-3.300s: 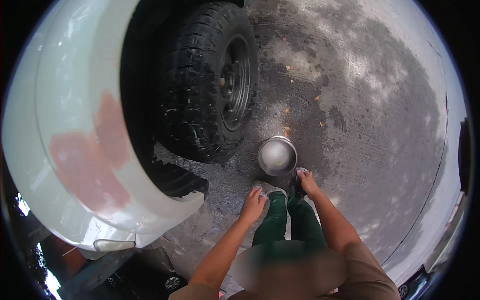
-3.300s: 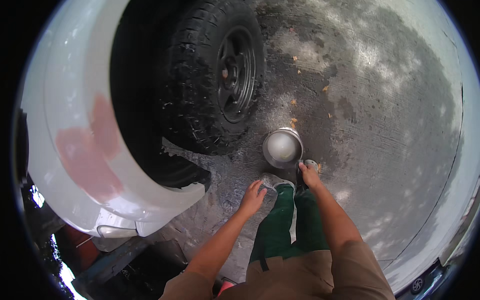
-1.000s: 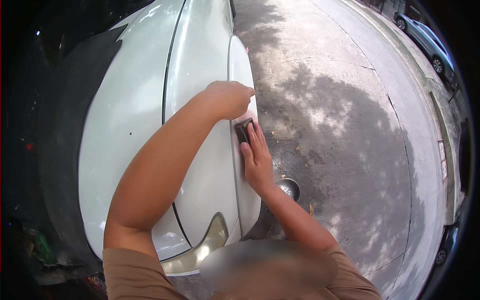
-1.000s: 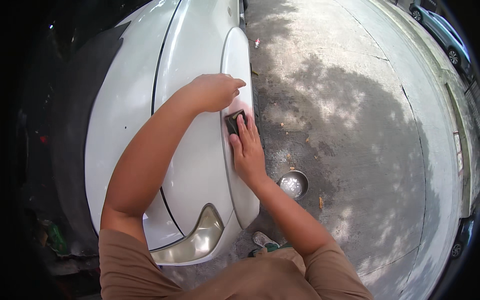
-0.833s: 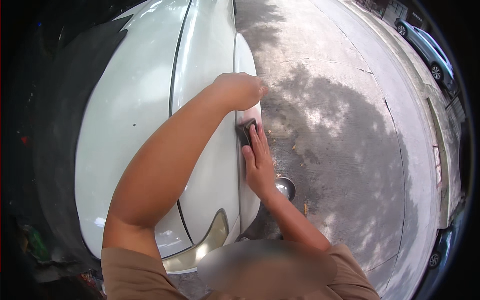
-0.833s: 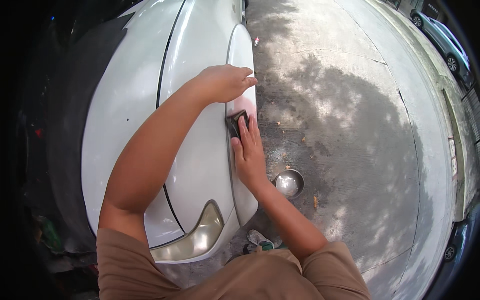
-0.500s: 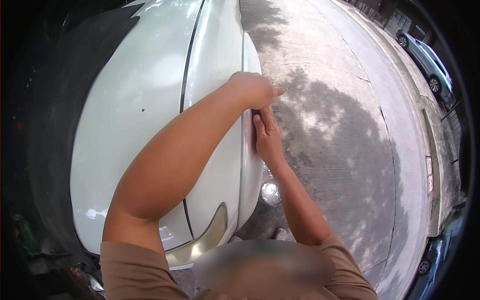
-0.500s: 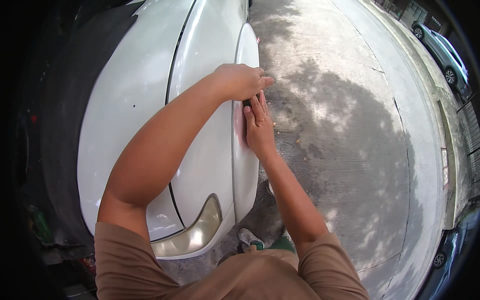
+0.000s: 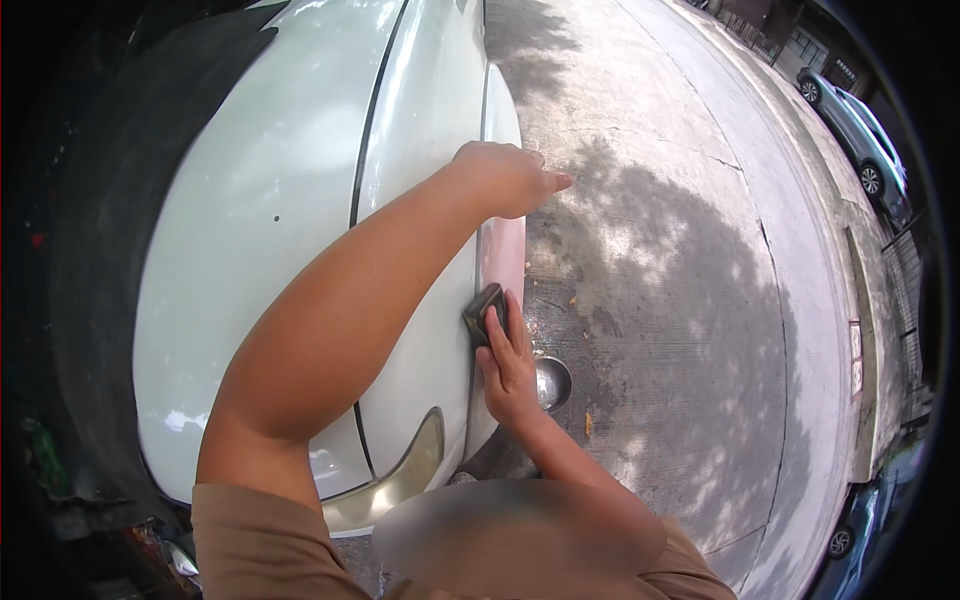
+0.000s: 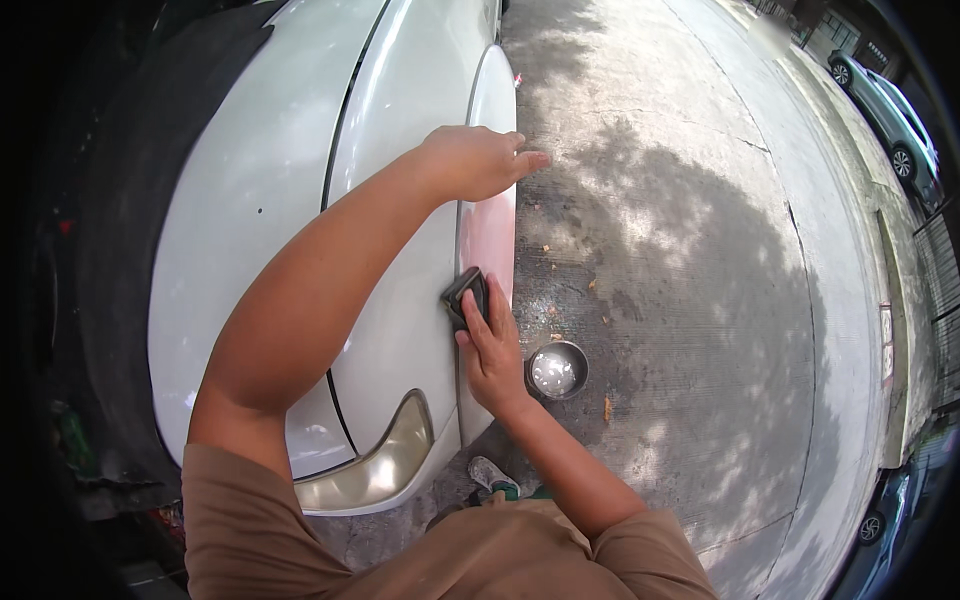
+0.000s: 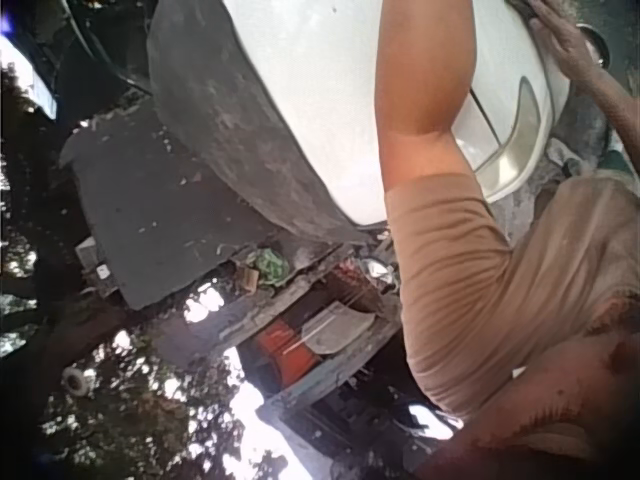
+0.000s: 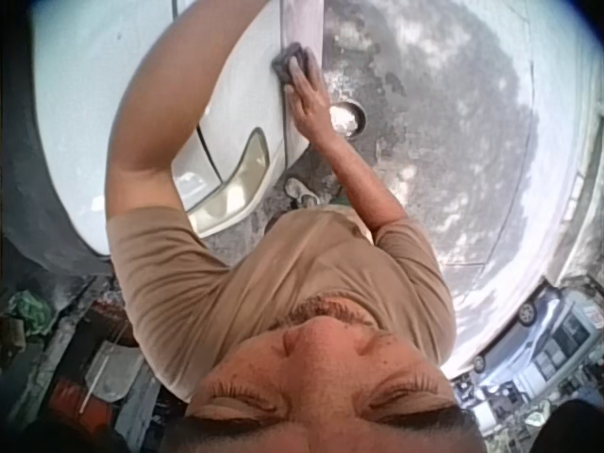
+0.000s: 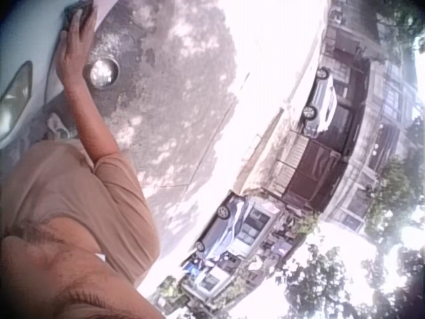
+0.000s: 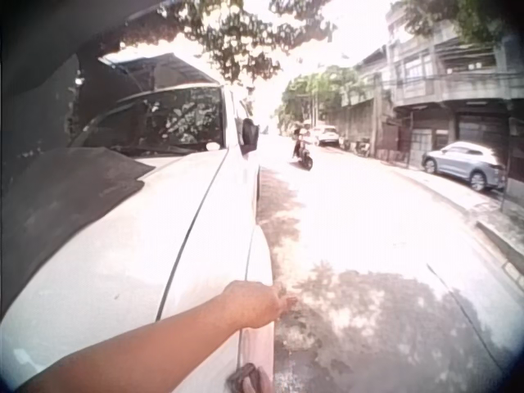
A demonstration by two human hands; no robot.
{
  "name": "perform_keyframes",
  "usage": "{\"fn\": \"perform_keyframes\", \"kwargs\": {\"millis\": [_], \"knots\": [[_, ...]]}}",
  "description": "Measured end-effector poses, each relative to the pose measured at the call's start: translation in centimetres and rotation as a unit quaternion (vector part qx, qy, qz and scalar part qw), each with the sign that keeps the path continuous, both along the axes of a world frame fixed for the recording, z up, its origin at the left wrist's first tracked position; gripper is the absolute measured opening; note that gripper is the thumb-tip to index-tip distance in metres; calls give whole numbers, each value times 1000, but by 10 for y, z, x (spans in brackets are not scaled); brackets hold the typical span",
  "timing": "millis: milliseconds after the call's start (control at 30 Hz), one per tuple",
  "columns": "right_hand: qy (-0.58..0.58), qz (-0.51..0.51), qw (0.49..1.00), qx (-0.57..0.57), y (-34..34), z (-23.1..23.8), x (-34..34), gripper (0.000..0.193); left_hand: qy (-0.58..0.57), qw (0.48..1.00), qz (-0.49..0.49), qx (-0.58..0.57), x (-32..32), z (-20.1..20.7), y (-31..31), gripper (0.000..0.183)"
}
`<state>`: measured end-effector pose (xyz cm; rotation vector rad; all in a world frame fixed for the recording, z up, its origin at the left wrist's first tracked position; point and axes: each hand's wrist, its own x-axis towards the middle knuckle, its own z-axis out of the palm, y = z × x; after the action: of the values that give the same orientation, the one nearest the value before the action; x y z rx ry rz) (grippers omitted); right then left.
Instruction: Using a sanding block and water to wet-sand a patch of body filler on a car fender.
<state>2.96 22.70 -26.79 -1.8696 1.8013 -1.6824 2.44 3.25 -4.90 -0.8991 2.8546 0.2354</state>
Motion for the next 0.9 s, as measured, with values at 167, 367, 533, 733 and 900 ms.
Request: {"fn": "perform_keyframes", "kwargs": {"millis": [167,367,533,733,900], "knots": [[-46,-4,998,30,-56,39,-52,50,21,1000,-1,10,-8,0,1,78],[-3,-19,1000,10,-39,18,-23,50,14,1000,-7,-9,2,-5,-6,75],[31,4,1000,-4,-25,9,-34,50,8,1000,-8,1,-3,6,0,76],[-29,-27,999,38,-69,45,-43,48,-4,1000,6,13,-3,-3,-2,79],[44,25,999,-12,-22,12,-26,56,2,999,5,32,-6,10,7,81]]}}
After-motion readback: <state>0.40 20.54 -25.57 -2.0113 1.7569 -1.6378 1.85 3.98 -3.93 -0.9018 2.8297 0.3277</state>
